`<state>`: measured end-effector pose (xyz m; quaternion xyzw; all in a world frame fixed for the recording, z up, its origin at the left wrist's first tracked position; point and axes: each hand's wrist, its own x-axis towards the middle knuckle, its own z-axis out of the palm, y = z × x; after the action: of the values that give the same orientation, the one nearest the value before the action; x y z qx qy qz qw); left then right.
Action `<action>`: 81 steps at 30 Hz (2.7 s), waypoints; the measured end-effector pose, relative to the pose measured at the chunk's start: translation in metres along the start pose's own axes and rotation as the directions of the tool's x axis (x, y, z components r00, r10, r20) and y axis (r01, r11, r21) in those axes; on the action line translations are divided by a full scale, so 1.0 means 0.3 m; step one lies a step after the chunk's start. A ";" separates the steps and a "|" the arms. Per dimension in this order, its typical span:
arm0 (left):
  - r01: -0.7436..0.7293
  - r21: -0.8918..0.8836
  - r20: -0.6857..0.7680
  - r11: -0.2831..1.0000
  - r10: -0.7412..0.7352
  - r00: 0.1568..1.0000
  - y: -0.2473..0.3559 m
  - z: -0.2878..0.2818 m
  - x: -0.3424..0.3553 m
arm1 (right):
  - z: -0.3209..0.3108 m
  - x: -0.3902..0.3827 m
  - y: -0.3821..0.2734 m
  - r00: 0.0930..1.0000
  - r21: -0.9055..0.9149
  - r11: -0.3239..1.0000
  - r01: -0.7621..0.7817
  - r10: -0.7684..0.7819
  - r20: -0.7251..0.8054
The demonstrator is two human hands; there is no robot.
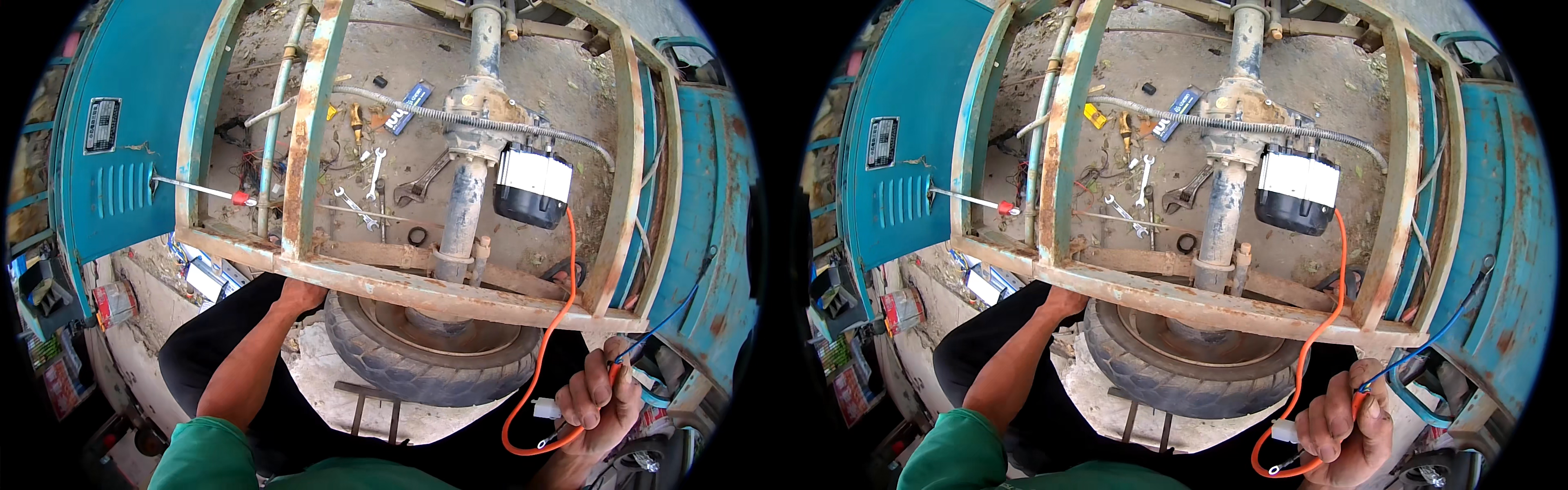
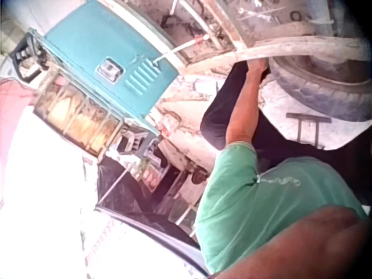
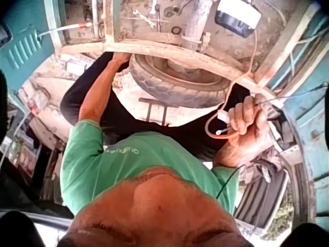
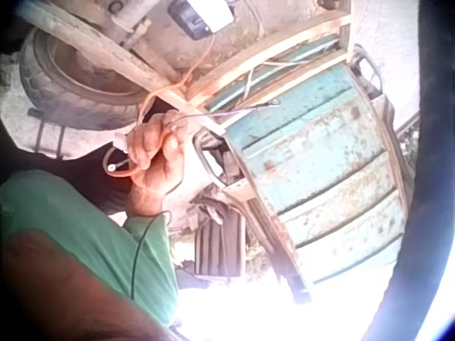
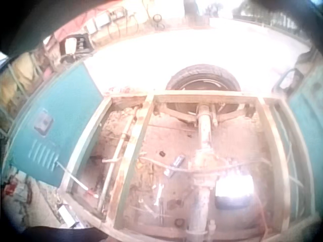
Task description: The person sits on the ground and repairs electrical wiring on a teal three-wheeled vehicle. They strip wire ends, twist them together, and wrap the connections with black electrical tape. A woman on a yellow bicycle passes by and hands the person a bunch of green leaves, which they accept before continuing the wiring work.
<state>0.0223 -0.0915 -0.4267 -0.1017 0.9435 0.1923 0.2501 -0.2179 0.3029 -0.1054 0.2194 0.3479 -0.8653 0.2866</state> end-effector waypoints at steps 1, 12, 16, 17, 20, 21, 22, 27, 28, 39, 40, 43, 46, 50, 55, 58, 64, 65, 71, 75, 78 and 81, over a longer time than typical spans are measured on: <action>-0.130 0.069 -0.088 0.989 0.136 0.987 -0.036 0.057 0.034 | 0.005 0.001 0.003 1.000 -0.003 1.000 -0.008 0.008 -0.009; -0.364 -0.635 0.028 0.681 0.491 0.871 0.115 0.151 0.611 | -0.070 0.004 0.107 0.998 -0.137 0.989 -0.062 0.057 -0.035; -0.447 -0.433 0.016 0.783 0.503 0.864 0.189 0.148 0.647 | -0.066 0.013 0.129 0.996 -0.182 0.981 -0.071 0.061 -0.058; -0.466 -0.349 -0.008 0.813 0.494 0.869 0.208 0.149 0.654 | -0.075 0.014 0.122 0.995 -0.194 0.977 -0.092 0.083 -0.049; -0.497 -0.217 -0.024 0.840 0.504 0.863 0.200 0.174 0.680 | -0.070 0.014 0.134 0.993 -0.196 0.973 -0.119 0.115 -0.034; -0.459 -0.255 -0.018 0.851 0.471 0.882 0.188 0.189 0.679 | -0.060 0.017 0.150 0.994 -0.200 0.973 -0.112 0.107 -0.036; -0.422 -0.291 -0.008 0.859 0.439 0.899 0.173 0.195 0.666 | -0.043 0.012 0.158 0.995 -0.200 0.974 -0.103 0.097 -0.038; 0.040 -0.918 0.092 0.395 0.113 0.989 0.051 0.228 0.493 | -0.061 -0.038 0.169 0.994 -0.151 0.986 -0.075 0.085 0.065; -0.104 -0.841 -0.047 0.530 0.119 0.992 0.000 0.252 0.420 | -0.060 -0.045 0.170 0.988 -0.183 0.979 -0.088 0.109 0.110; 0.213 -0.308 0.207 0.927 -0.153 0.966 0.086 -0.367 -0.361 | 0.162 -0.254 0.359 0.977 -0.386 0.920 0.073 0.011 0.211; 0.114 -0.315 0.146 0.942 -0.070 0.987 0.115 -0.421 -0.408 | 0.175 -0.290 0.387 0.964 -0.432 0.896 0.098 0.022 0.265; 0.033 -0.576 0.064 0.817 0.004 0.998 0.343 -0.622 -0.556 | 0.201 -0.428 0.409 0.959 -0.638 0.736 0.227 -0.054 0.279; -0.363 -0.658 -0.309 0.660 0.203 0.929 0.415 -0.652 -0.634 | 0.309 -0.541 0.433 0.928 -0.713 0.613 0.341 -0.101 0.358; -0.737 -0.600 -0.591 0.312 0.448 0.671 0.556 -0.789 -0.653 | 0.390 -0.619 0.407 0.915 -0.749 0.525 0.404 -0.227 0.334; -0.731 -0.681 -0.678 -0.040 0.413 0.608 0.562 -0.839 -0.643 | 0.483 -0.640 0.391 0.900 -0.827 0.355 0.437 -0.186 0.395; -0.658 -0.714 -0.691 -0.241 0.395 0.606 0.554 -0.830 -0.602 | 0.502 -0.612 0.397 0.916 -0.857 0.326 0.399 -0.169 0.363; -0.572 -0.806 -0.580 -0.156 0.406 0.706 0.580 -0.814 -0.559 | 0.501 -0.572 0.342 0.941 -0.873 0.349 0.339 -0.104 0.323; -0.546 -0.816 -0.571 -0.189 0.404 0.715 0.592 -0.802 -0.549 | 0.498 -0.570 0.332 0.944 -0.887 0.323 0.330 -0.085 0.320; -0.531 -0.846 -0.491 0.050 0.315 0.812 0.697 -0.823 -0.531 | 0.532 -0.594 0.256 0.965 -0.923 0.286 0.259 -0.036 0.259; -0.483 -0.857 -0.414 0.180 0.320 0.852 0.787 -0.916 -0.506 | 0.474 -0.579 0.172 0.959 -0.889 0.365 0.277 -0.041 0.281; -0.534 -0.809 -0.436 0.246 0.358 0.826 0.846 -0.961 -0.514 | 0.446 -0.573 0.151 0.945 -0.883 0.340 0.324 -0.086 0.314; -0.515 -0.834 -0.448 0.201 0.299 0.843 0.861 -0.952 -0.497 | 0.446 -0.576 0.150 0.947 -0.904 0.283 0.320 -0.106 0.302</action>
<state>-0.0482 0.0384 -0.0412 0.0098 0.6658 0.7461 -0.0052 -0.0851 0.2381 0.0618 -0.1186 0.7848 -0.5440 0.2723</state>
